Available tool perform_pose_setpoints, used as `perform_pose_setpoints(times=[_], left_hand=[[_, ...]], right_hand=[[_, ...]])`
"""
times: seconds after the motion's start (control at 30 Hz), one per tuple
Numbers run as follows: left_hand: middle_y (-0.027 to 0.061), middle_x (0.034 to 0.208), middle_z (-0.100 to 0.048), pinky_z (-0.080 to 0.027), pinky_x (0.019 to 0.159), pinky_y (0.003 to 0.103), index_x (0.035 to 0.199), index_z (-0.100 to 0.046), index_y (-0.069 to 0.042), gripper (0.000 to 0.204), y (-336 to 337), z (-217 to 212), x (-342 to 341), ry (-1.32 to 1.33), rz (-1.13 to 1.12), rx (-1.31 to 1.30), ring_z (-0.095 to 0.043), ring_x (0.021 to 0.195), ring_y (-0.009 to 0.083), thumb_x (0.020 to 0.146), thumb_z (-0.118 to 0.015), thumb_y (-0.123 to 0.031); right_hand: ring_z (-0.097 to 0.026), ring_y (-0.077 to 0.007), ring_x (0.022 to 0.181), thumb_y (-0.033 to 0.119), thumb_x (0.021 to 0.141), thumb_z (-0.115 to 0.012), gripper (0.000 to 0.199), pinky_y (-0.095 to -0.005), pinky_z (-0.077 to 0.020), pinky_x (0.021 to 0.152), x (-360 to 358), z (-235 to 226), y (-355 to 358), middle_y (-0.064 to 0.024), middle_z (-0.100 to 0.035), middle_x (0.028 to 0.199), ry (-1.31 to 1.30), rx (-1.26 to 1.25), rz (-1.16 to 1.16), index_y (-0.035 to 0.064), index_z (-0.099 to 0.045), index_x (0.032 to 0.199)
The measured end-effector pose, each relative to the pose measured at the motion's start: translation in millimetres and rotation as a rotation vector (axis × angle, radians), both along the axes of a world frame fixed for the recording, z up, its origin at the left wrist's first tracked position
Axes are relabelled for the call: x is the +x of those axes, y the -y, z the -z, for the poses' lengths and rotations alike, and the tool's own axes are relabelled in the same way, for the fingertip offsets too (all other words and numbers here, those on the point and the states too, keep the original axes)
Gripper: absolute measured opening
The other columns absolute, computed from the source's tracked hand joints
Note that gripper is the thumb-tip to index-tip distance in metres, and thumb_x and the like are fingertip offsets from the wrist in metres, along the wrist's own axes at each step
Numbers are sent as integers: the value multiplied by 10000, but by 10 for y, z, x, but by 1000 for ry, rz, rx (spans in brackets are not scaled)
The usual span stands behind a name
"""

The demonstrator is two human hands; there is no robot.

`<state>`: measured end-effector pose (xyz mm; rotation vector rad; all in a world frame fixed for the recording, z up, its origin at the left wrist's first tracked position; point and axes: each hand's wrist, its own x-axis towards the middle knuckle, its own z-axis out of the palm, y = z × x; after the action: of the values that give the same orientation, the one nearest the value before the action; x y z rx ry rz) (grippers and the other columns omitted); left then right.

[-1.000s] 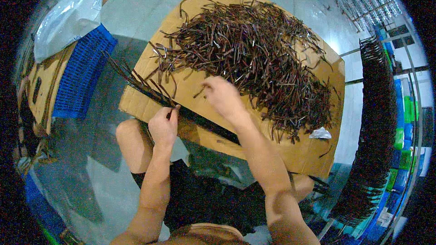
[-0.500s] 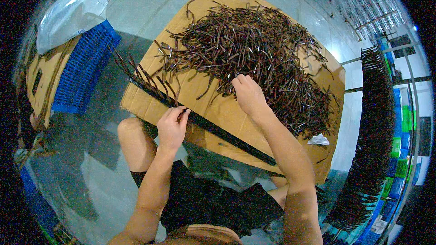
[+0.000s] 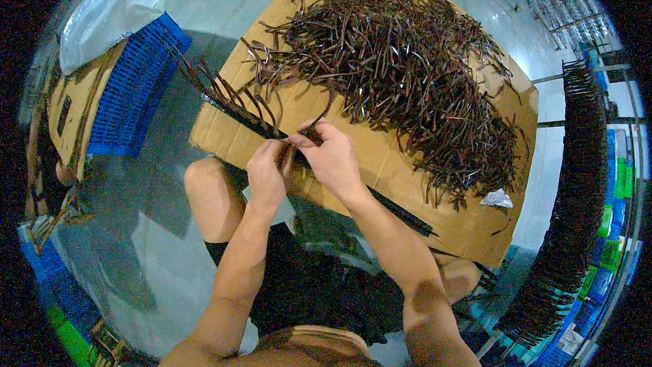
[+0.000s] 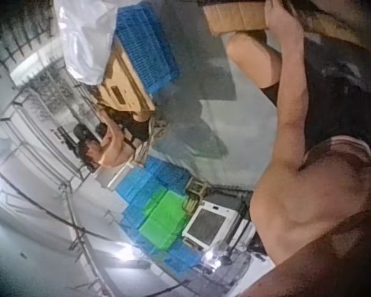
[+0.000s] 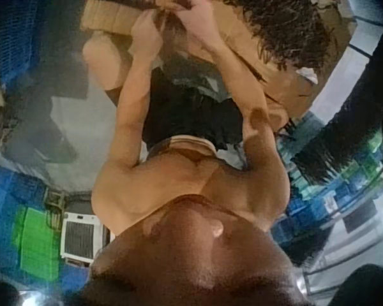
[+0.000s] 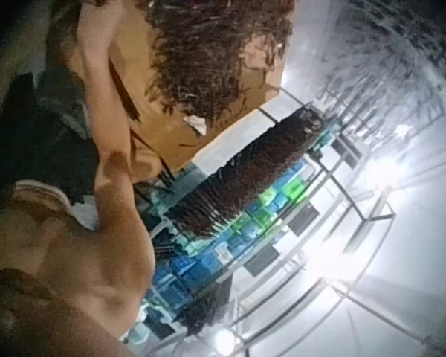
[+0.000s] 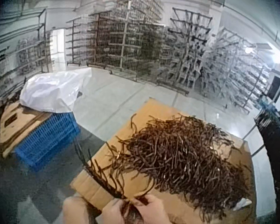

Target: The person sits at a workstation and repeatedly picks up thin dark sticks from a pile on a cardboard sheet. They insert each stick into slots on a black plastic comb-like frame, then place the completed frame onto a nearby rack. The process continues with multiple frames.

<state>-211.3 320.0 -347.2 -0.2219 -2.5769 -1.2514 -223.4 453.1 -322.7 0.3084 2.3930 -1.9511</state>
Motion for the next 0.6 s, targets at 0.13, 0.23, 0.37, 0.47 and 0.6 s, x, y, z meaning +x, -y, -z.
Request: perform_pose_setpoints(times=[0.13, 0.23, 0.37, 0.47, 0.6], left_hand=[[143, 792, -612, -489, 654, 414, 845, -635, -19, 59, 7, -6, 0, 15, 17, -16, -600, 747, 341, 811, -650, -66], [143, 805, -611, -491, 663, 420, 851, -629, -21, 67, 21, -4, -5, 66, 14, -12, -601, 761, 344, 808, -647, -68], [138, 830, -616, -498, 681, 418, 880, -633, -31, 87, 44, -5, 33, 138, 36, 48, -609, 796, 344, 813, -646, -85], [158, 840, -607, -488, 672, 421, 892, -616, -20, 102, 82, -31, 9, 89, -1, 5, -604, 782, 364, 823, -649, -86], [151, 849, -610, -489, 673, 418, 929, -634, -23, 115, 160, 3, -39, 90, -133, -17, -608, 760, 349, 867, -628, -119]], right_hand=[[-648, -126, 720, 144, 826, -707, 181, -290, -508, 666, 17, 46, 23, -115, -693, 790, 4, 31, -32, 10, -664, 939], [-651, -140, 728, 149, 821, -700, 198, -305, -509, 681, 16, -1, 59, -98, -696, 805, -23, 142, -99, 13, -663, 960], [-676, -206, 795, 175, 832, -663, 226, -335, -517, 723, -11, -166, 58, -121, -695, 879, -7, 426, -282, 34, -664, 1009], [-668, -189, 787, 140, 824, -671, 232, -310, -524, 672, -311, -243, -138, -130, -693, 899, 28, 273, -521, 14, -660, 1018], [-673, -235, 765, 194, 878, -592, 242, -348, -532, 682, -889, -157, 28, -141, -689, 842, -39, 474, -421, 34, -661, 1046]])
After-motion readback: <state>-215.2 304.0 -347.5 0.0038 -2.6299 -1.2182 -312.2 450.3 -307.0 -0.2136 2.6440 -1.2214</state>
